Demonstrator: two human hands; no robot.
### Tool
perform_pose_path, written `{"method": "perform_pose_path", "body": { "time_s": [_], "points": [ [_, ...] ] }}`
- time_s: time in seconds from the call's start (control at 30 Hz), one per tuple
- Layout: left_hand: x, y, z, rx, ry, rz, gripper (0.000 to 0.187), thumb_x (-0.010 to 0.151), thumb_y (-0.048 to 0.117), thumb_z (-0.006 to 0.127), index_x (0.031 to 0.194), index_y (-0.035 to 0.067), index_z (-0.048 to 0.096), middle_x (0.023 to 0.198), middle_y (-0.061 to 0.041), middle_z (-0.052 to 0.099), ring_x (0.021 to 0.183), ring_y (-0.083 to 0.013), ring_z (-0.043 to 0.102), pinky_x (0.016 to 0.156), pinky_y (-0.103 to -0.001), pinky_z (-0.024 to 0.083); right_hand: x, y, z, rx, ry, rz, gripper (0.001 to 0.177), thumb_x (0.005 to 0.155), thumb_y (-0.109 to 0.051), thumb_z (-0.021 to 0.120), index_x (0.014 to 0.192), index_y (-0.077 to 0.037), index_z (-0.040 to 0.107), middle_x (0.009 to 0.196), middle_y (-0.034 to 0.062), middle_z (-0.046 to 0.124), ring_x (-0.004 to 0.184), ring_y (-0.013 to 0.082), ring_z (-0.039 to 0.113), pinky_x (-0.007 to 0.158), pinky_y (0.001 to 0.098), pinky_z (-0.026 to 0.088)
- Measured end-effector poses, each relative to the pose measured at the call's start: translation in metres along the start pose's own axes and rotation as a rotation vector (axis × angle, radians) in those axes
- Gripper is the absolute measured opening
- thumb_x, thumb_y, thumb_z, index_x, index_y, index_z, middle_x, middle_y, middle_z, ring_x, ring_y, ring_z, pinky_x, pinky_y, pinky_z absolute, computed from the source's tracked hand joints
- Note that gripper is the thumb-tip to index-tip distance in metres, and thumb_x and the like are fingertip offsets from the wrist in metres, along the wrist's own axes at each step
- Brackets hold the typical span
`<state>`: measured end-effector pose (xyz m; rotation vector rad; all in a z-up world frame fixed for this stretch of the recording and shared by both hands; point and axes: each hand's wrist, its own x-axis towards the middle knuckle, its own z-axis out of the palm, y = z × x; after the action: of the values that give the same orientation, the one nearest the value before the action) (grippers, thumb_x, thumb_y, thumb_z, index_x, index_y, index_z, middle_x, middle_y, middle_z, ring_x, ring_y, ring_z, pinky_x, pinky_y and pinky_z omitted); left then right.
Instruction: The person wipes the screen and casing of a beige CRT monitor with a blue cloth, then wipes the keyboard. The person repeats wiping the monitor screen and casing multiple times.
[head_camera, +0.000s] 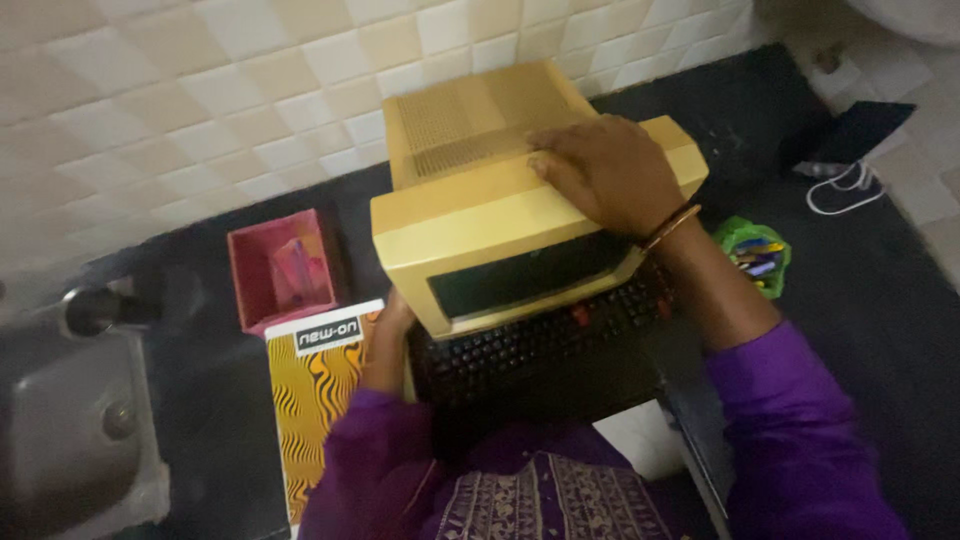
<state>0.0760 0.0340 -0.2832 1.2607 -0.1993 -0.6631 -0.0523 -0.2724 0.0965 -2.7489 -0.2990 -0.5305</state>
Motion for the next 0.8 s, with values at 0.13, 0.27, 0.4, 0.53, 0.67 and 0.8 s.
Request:
{"method": "perform_pose_path", "body": {
  "time_s": [0.13,0.27,0.4,0.53,0.67,0.8],
  "points": [
    [-0.05,-0.001,0.012,-0.091,0.141,-0.02,0.082,0.1,0.065,0.036,0.161,0.01,0.028,0.163,-0.008,0.036,0.151,-0.0251,0.033,0.121,-0.041,0.03,-0.003,0.0,0.001,-0.041,0.025,-0.018,0.036,0.108,-0.038,0.057,0.129,-0.014,0.074,0.111,0.0137,0.074,0.102,0.0361,0.064,0.093,0.0496,0.047],
    [-0.072,0.03,0.016,-0.143,0.07,0.09,0.084,0.101,0.069,0.027,0.164,0.014,0.022,0.169,-0.007,0.027,0.156,-0.0238,0.023,0.125,-0.043,0.02,0.0,-0.001,0.002,-0.016,0.056,-0.054,0.037,0.109,-0.039,0.056,0.13,-0.013,0.073,0.113,0.0128,0.074,0.104,0.0351,0.065,0.096,0.0483,0.047],
    [-0.027,0.061,0.017,-0.071,0.079,0.128,0.084,0.099,0.068,0.036,0.158,0.008,0.033,0.158,-0.013,0.042,0.143,-0.0254,0.043,0.115,-0.042,0.038,0.0,-0.003,-0.002,-0.007,-0.004,0.002,0.037,0.109,-0.04,0.055,0.127,-0.013,0.073,0.113,0.0119,0.074,0.105,0.0351,0.065,0.096,0.0481,0.047],
    [0.041,0.101,0.011,-0.15,-0.115,0.059,0.091,0.101,0.073,0.045,0.15,-0.003,0.05,0.138,-0.022,0.059,0.12,-0.0306,0.065,0.098,-0.042,0.055,0.002,-0.004,-0.002,-0.057,-0.003,0.015,0.037,0.107,-0.04,0.056,0.126,-0.012,0.073,0.112,0.0119,0.074,0.107,0.0348,0.065,0.099,0.0497,0.046],
    [0.08,0.142,0.027,-0.33,-0.07,-0.025,0.095,0.09,0.079,0.043,0.149,0.005,0.051,0.138,-0.019,0.063,0.117,-0.0292,0.068,0.095,-0.04,0.059,0.004,-0.006,-0.002,-0.038,-0.011,0.019,0.038,0.107,-0.041,0.055,0.127,-0.013,0.072,0.114,0.0114,0.074,0.109,0.0349,0.065,0.098,0.0487,0.047],
    [0.119,0.161,0.031,-0.361,-0.081,0.064,0.092,0.087,0.077,0.046,0.15,0.01,0.048,0.14,-0.015,0.063,0.12,-0.0275,0.069,0.098,-0.04,0.06,0.005,-0.007,-0.002,-0.054,0.01,0.022,0.038,0.107,-0.042,0.056,0.128,-0.015,0.072,0.116,0.0108,0.074,0.111,0.0338,0.065,0.099,0.049,0.047]
  ]
}}
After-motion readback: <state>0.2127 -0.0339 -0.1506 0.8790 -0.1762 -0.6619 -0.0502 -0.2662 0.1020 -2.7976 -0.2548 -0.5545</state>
